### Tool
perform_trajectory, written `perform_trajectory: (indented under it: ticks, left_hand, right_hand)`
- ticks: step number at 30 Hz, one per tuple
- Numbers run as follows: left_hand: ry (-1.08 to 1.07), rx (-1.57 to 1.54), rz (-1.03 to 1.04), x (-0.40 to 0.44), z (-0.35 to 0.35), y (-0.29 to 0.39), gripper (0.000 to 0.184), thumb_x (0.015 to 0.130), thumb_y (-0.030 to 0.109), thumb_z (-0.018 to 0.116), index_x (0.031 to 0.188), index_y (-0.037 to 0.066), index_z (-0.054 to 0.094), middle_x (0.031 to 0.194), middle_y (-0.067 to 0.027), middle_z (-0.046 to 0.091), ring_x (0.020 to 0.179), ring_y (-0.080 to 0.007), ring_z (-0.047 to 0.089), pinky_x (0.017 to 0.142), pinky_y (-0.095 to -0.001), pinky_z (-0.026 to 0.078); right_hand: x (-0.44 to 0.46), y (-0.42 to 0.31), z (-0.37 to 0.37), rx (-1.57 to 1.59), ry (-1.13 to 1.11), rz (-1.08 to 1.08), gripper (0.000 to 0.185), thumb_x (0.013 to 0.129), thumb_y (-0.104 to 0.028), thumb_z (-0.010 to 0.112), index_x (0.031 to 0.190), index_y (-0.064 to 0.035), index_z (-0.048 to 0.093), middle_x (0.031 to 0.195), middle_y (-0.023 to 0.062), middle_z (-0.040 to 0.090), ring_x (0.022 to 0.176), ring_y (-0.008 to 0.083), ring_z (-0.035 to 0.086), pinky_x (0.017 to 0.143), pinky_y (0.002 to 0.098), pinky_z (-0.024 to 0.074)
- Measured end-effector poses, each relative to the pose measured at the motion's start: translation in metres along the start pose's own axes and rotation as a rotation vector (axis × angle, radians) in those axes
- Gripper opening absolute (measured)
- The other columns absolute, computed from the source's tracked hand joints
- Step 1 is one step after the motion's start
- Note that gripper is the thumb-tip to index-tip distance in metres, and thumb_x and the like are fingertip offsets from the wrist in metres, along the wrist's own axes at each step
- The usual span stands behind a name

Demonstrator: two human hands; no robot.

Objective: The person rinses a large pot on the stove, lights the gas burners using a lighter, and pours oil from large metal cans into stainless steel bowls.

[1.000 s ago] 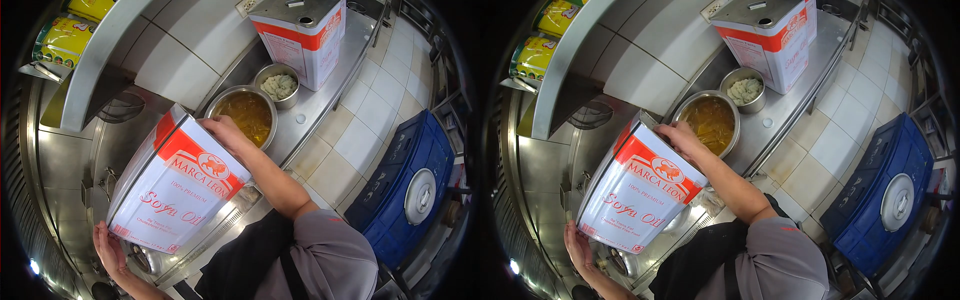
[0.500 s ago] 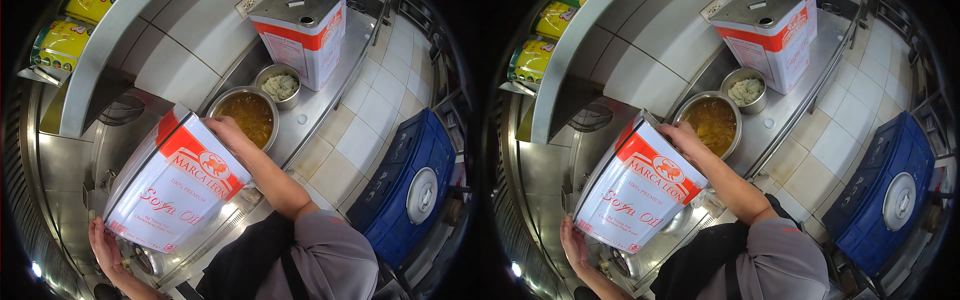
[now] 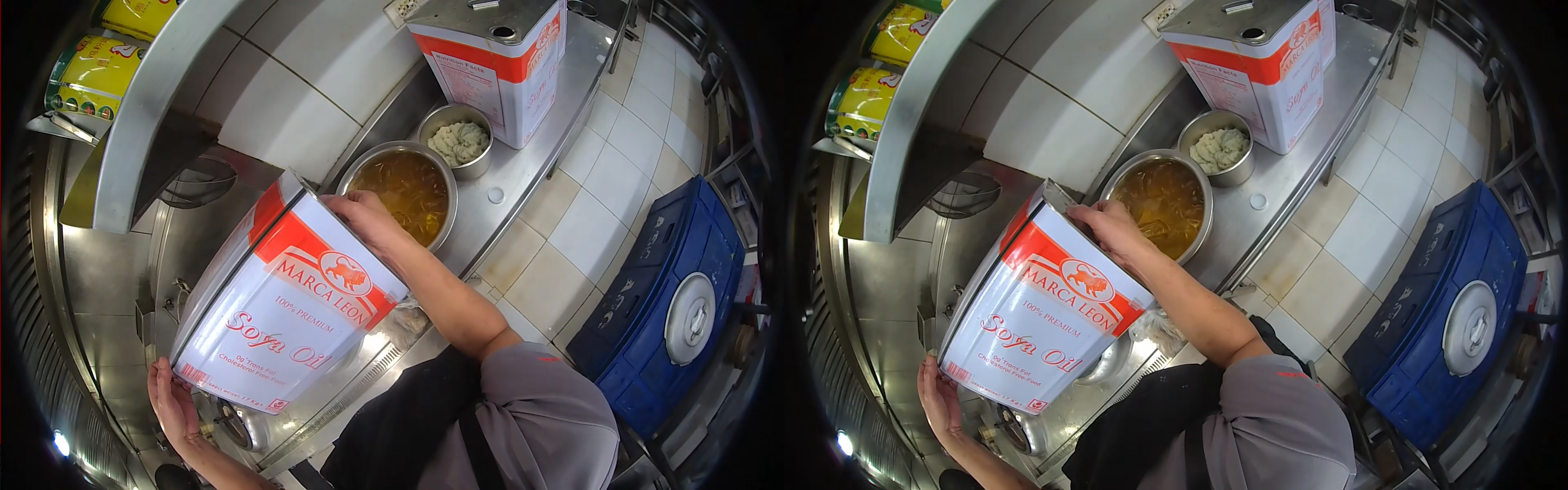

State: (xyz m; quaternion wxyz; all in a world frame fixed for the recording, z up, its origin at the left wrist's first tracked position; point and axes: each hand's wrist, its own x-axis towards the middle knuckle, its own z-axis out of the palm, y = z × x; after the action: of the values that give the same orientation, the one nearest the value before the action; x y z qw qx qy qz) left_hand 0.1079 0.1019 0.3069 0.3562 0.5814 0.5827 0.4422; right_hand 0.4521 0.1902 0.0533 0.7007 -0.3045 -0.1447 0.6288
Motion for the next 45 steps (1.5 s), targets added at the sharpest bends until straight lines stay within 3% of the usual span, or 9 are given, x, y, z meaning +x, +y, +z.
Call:
perform_trajectory:
  ticks: [15, 37, 43, 45]
  left_hand:
    - [0.025, -0.034, -0.007, -0.004, -0.018, -0.011, 0.020, 0.098, 0.025, 0.065, 0.100, 0.009, 0.054, 0.086, 0.0041, 0.052, 0.076, -0.0050, 0.046, 0.070, -0.0253, 0.036]
    - [0.048, -0.031, 0.048, -0.014, -0.022, -0.005, 0.020, 0.098, 0.026, 0.065, 0.099, 0.009, 0.055, 0.082, 0.0051, 0.050, 0.070, -0.0043, 0.042, 0.066, -0.0236, 0.033]
    - [0.091, -0.061, 0.032, -0.021, -0.034, -0.027, 0.020, 0.098, 0.027, 0.065, 0.099, 0.009, 0.055, 0.087, 0.0037, 0.056, 0.076, -0.0057, 0.049, 0.070, -0.0254, 0.036]
    - [0.083, -0.148, -0.035, -0.025, -0.051, -0.060, 0.021, 0.097, 0.026, 0.067, 0.099, 0.008, 0.058, 0.091, 0.0005, 0.061, 0.083, -0.0094, 0.056, 0.077, -0.0292, 0.043]
  right_hand:
    - [-0.008, -0.007, 0.019, 0.078, -0.040, 0.041, 0.033, 0.083, -0.027, 0.077, 0.085, 0.0001, 0.059, 0.071, 0.0074, 0.060, 0.052, 0.0121, 0.053, 0.042, 0.0284, 0.0418]
    - [-0.009, 0.001, 0.022, 0.031, -0.060, 0.010, 0.035, 0.083, -0.031, 0.078, 0.084, -0.0005, 0.060, 0.066, 0.0051, 0.058, 0.047, 0.0099, 0.047, 0.039, 0.0275, 0.0360]
    - [-0.013, -0.002, 0.029, -0.065, -0.062, -0.006, 0.037, 0.081, -0.032, 0.079, 0.083, 0.0005, 0.062, 0.069, 0.0067, 0.061, 0.050, 0.0108, 0.051, 0.042, 0.0276, 0.0377]
    - [-0.026, -0.012, 0.038, -0.113, -0.073, -0.012, 0.036, 0.081, -0.032, 0.079, 0.082, 0.0005, 0.063, 0.070, 0.0069, 0.061, 0.053, 0.0117, 0.054, 0.045, 0.0282, 0.0407]
